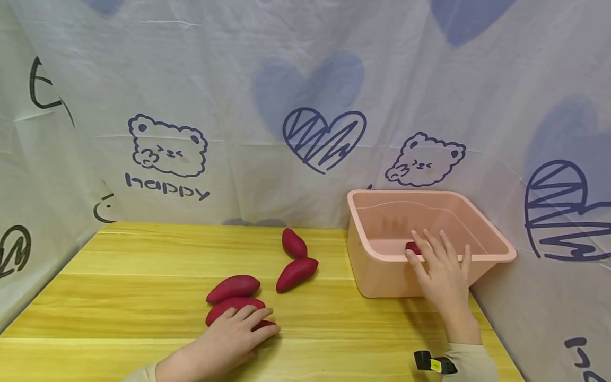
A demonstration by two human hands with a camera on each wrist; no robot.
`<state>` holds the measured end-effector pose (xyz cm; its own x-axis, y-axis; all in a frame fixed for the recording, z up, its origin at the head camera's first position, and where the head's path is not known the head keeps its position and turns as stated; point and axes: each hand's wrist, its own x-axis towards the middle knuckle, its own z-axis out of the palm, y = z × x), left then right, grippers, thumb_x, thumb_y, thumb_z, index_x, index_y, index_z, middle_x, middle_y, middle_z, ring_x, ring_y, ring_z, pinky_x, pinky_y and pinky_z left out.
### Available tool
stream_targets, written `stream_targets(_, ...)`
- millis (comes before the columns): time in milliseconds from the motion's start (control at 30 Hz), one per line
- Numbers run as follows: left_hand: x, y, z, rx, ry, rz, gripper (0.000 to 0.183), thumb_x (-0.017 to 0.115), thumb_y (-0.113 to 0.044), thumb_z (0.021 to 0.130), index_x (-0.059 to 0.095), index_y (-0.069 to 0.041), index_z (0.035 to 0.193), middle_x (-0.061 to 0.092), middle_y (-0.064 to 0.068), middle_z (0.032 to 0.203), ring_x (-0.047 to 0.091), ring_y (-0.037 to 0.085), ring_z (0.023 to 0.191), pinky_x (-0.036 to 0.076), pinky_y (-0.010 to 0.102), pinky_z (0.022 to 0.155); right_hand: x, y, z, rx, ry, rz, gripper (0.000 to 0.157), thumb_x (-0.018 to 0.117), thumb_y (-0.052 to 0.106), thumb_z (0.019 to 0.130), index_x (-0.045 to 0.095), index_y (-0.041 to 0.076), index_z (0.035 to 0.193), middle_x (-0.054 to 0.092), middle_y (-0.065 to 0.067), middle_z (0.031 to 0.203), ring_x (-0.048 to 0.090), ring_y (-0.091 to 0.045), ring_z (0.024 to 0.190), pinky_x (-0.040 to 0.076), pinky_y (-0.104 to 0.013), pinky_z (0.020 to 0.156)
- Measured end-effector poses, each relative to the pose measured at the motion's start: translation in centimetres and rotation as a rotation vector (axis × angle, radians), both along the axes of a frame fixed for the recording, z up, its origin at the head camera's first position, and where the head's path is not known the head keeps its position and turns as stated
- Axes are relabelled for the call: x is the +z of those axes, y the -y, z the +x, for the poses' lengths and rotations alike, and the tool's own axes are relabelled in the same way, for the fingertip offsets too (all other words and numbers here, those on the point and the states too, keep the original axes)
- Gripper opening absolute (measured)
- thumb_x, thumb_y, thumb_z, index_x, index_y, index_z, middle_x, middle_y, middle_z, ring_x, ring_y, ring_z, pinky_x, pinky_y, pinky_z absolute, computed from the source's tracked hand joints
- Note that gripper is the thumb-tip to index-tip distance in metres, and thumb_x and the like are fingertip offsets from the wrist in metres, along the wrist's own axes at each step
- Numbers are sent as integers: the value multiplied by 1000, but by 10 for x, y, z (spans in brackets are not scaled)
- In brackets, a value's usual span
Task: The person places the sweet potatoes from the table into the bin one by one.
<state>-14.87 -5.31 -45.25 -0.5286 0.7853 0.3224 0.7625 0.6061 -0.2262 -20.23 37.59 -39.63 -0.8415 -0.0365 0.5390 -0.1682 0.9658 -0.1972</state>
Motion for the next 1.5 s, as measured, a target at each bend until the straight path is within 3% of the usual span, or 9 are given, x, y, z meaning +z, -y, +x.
stream_targets(233,-5,1,-3,48,131,36,31,66,-29,91,61,-30,121,59,1,128,55,20,111,52,39,76,1,0,-1,3,-3,0,53,39,48,101,38,28,150,43,-17,150,19,-35,149,-9,-65,115)
stream_targets(500,-6,0,-9,68,103,62,25,67,-32,90,63,-31,115,61,1,125,57,21,109,52,41,76,2,1,-2,5,1,3,53,39,48,101,38,29,150,43,-17,150,20,-36,148,-9,-65,115)
stream_targets(1000,-1,-4,-12,62,170,15,28,62,-33,93,59,-30,121,59,2,130,56,22,113,52,41,79,4,1,-3,6,-4,3,53,37,50,101,39,27,150,45,-18,148,21,-36,147,-9,-66,115)
stream_targets(1267,1,-7,-14,34,85,5,38,65,-18,88,58,-29,123,59,1,129,58,21,110,52,38,77,3,0,-2,3,-5,8,53,37,50,101,39,28,150,44,-18,149,22,-36,147,-8,-66,115)
stream_targets(1500,10,-11,-19,10,25,-18,41,67,-19,89,57,-29,127,60,-1,124,58,19,107,52,35,78,3,-1,-3,0,-4,9,54,37,50,101,39,28,150,44,-17,149,22,-36,147,-9,-66,115)
